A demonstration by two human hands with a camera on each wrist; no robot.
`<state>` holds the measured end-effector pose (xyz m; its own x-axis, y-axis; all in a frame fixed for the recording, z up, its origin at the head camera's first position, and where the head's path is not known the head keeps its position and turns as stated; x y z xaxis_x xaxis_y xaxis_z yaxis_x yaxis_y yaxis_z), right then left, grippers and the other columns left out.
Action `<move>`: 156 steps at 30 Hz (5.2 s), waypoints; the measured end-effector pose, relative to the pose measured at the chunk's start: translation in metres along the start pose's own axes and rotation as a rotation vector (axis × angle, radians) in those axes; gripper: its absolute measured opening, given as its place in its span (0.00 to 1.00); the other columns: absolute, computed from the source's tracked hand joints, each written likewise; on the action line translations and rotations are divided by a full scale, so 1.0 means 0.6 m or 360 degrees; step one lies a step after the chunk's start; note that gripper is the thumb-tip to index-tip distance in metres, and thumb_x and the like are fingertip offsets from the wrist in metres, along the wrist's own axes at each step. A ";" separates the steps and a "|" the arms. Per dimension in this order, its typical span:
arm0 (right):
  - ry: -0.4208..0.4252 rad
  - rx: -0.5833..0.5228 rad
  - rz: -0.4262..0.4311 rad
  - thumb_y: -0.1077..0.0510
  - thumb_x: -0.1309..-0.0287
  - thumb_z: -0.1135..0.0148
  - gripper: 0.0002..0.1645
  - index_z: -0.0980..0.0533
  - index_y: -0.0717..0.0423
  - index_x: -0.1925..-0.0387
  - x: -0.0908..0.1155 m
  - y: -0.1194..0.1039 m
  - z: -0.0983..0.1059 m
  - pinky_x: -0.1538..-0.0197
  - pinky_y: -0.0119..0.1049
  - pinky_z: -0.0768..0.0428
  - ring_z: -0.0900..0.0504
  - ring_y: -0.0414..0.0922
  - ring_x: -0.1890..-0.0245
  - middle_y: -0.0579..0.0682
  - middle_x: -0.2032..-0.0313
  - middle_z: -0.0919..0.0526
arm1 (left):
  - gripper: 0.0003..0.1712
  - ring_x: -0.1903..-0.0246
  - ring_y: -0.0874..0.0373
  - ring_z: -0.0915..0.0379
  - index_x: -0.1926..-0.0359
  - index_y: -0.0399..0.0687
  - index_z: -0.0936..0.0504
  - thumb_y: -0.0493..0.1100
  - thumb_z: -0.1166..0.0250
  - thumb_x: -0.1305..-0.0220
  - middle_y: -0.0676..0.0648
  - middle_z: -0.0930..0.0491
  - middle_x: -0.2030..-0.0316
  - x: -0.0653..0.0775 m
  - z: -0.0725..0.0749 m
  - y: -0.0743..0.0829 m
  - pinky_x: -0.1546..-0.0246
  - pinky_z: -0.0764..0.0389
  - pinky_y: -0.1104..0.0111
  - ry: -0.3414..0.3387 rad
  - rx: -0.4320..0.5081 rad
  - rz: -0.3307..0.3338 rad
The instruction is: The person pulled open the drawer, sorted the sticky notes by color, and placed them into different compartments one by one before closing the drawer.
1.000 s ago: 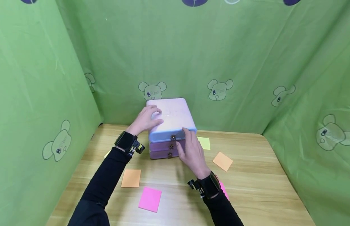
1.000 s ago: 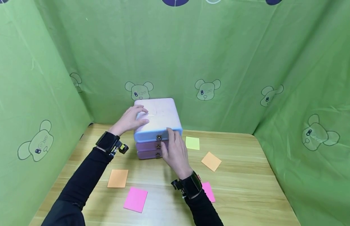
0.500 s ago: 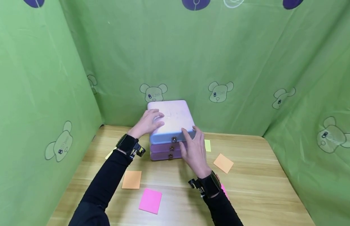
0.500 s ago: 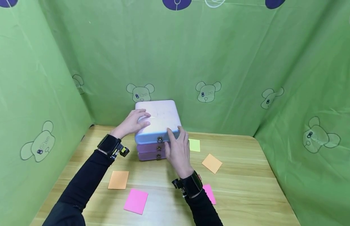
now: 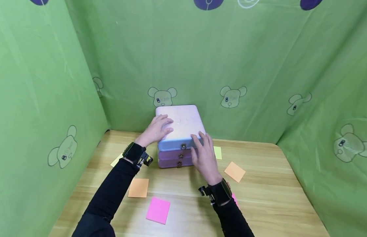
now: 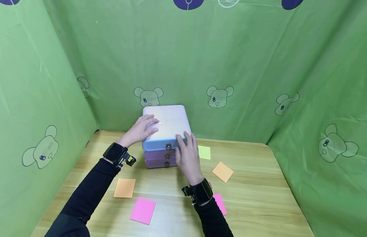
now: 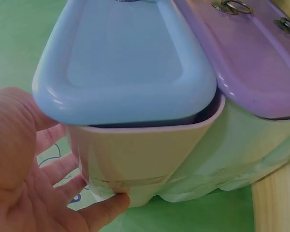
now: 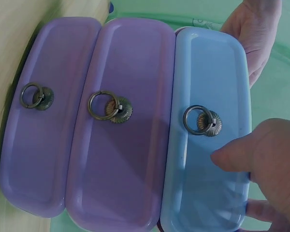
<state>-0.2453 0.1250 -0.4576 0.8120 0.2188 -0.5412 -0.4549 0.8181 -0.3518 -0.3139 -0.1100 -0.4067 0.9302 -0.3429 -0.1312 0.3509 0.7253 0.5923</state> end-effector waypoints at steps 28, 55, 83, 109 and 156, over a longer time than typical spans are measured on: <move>0.0058 0.0138 -0.0042 0.60 0.41 0.33 0.33 0.26 0.50 0.33 0.020 -0.033 -0.007 0.35 0.60 0.27 0.32 0.67 0.38 0.70 0.34 0.29 | 0.25 0.19 0.41 0.57 0.32 0.46 0.26 0.46 0.40 0.27 0.39 0.46 0.21 -0.021 0.019 -0.004 0.19 0.56 0.43 -0.0191 0.0024 -0.0084; 0.0095 0.0280 -0.0130 0.58 0.47 0.28 0.37 0.26 0.51 0.34 0.027 -0.090 -0.017 0.45 0.58 0.20 0.30 0.67 0.41 0.71 0.36 0.29 | 0.24 0.18 0.44 0.64 0.32 0.44 0.26 0.40 0.42 0.27 0.42 0.51 0.19 -0.035 0.040 -0.011 0.18 0.63 0.46 -0.0353 0.0153 -0.0097; -0.0020 0.0117 -0.0134 0.51 0.40 0.31 0.31 0.24 0.51 0.35 0.021 -0.105 0.010 0.42 0.58 0.23 0.31 0.66 0.41 0.69 0.38 0.28 | 0.24 0.20 0.41 0.54 0.32 0.44 0.25 0.39 0.41 0.27 0.40 0.45 0.21 -0.030 0.048 -0.010 0.20 0.53 0.43 -0.0351 0.0035 -0.0157; -0.1046 -0.0210 0.0198 0.46 0.24 0.51 0.31 0.35 0.52 0.26 -0.152 0.049 0.081 0.24 0.73 0.54 0.50 0.69 0.22 0.69 0.22 0.50 | 0.07 0.58 0.45 0.19 0.58 0.35 0.17 0.33 0.36 0.37 0.37 0.14 0.61 0.123 -0.080 0.063 0.51 0.16 0.54 0.1499 0.0107 -0.0516; -0.0833 -0.0011 0.0356 0.29 0.29 0.58 0.42 0.47 0.37 0.20 -0.212 0.132 -0.008 0.18 0.63 0.57 0.62 0.61 0.18 0.53 0.18 0.54 | 0.12 0.56 0.49 0.23 0.52 0.39 0.23 0.36 0.33 0.36 0.41 0.19 0.57 0.128 -0.241 0.029 0.54 0.17 0.60 0.1159 -0.0020 -0.0074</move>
<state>-0.3863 0.1597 -0.4204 0.7678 0.6221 -0.1531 -0.6375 0.7184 -0.2782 -0.2209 -0.0373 -0.5211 0.7488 0.1075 -0.6541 0.3889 0.7278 0.5648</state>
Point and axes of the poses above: each hand's wrist, its own x-axis away from the middle knuckle, its own z-axis out of the back of the hand, y = z × x, the point moved 1 cm from there along -x, towards the middle knuckle
